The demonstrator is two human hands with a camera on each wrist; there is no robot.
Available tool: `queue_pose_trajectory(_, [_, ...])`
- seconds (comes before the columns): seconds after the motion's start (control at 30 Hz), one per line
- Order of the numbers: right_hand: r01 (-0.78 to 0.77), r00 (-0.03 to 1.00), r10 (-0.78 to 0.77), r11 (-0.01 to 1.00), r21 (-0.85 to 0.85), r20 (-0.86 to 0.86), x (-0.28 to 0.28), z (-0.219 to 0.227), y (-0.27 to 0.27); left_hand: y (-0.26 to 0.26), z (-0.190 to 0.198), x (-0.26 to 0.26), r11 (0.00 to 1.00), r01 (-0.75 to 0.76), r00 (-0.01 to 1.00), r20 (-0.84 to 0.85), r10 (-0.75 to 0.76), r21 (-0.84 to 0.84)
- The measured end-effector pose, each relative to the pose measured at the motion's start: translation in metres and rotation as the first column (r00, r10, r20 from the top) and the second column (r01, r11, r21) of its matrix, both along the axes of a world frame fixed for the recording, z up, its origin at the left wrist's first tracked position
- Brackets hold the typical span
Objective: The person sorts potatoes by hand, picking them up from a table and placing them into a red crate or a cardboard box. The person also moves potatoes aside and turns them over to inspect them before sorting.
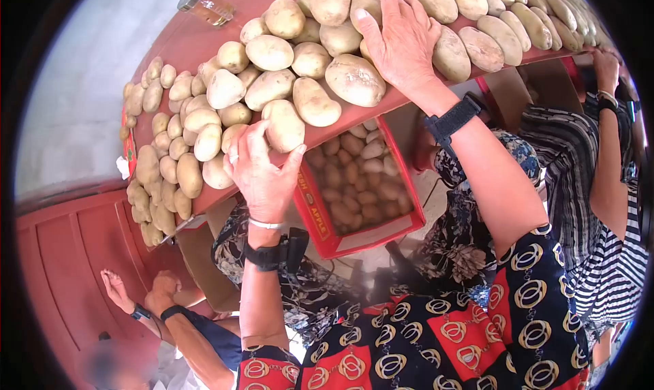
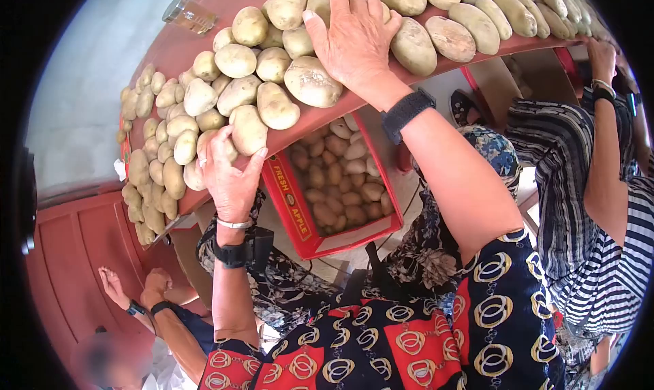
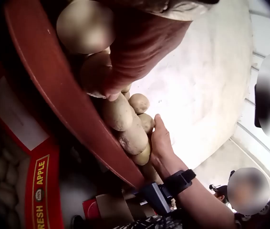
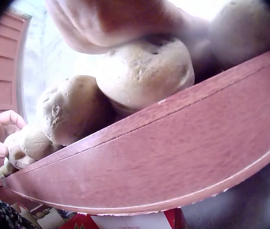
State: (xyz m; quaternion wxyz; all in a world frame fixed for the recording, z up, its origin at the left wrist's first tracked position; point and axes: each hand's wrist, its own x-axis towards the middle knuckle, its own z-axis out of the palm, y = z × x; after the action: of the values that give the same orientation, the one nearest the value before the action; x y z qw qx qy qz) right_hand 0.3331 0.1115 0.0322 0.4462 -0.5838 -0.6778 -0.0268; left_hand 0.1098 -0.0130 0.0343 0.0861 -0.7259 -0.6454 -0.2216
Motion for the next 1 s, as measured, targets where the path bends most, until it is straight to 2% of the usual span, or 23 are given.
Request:
queue_pose_trajectory(0.17, [-0.014, 1.000, 0.014, 1.000, 0.006, -0.008, -0.001, -0.001, 0.003, -0.002, -0.002, 0.002, 1.000, -0.002, 1.000, 0.026, 0.002, 0.000])
queue_pose_trajectory(0.27, [-0.026, 0.999, 0.026, 1.000, -0.011, -0.020, -0.001, 0.001, 0.003, 0.002, 0.003, 0.013, 0.998, -0.055, 0.998, 0.013, 0.054, 0.037])
queue_pose_trajectory(0.33, [-0.023, 1.000, 0.023, 1.000, 0.013, -0.020, -0.001, -0.001, 0.003, 0.008, 0.001, 0.019, 0.988, -0.150, 0.977, -0.148, 0.156, 0.047])
queue_pose_trajectory(0.43, [0.013, 1.000, -0.013, 0.999, 0.036, -0.004, -0.004, -0.003, 0.006, 0.013, -0.004, 0.013, 0.982, -0.132, 0.985, -0.097, 0.146, 0.132])
queue_pose_trajectory(0.63, [-0.006, 1.000, 0.006, 1.000, 0.029, 0.011, -0.002, 0.002, 0.004, 0.017, 0.000, 0.009, 0.989, -0.063, 0.997, -0.038, 0.069, 0.135])
queue_pose_trajectory(0.7, [-0.001, 1.000, 0.000, 0.999, 0.040, 0.021, -0.003, 0.001, 0.006, 0.020, 0.000, 0.012, 0.981, -0.139, 0.989, 0.076, 0.130, 0.138])
queue_pose_trajectory(0.93, [0.000, 1.000, -0.001, 0.999, 0.041, 0.027, -0.007, 0.000, 0.009, 0.036, 0.002, 0.001, 0.975, -0.166, 0.986, 0.009, 0.167, 0.149])
queue_pose_trajectory(1.0, [-0.002, 0.999, 0.000, 0.999, 0.043, 0.035, -0.007, -0.001, 0.010, 0.043, 0.005, 0.005, 0.961, -0.158, 0.987, 0.046, 0.151, 0.226])
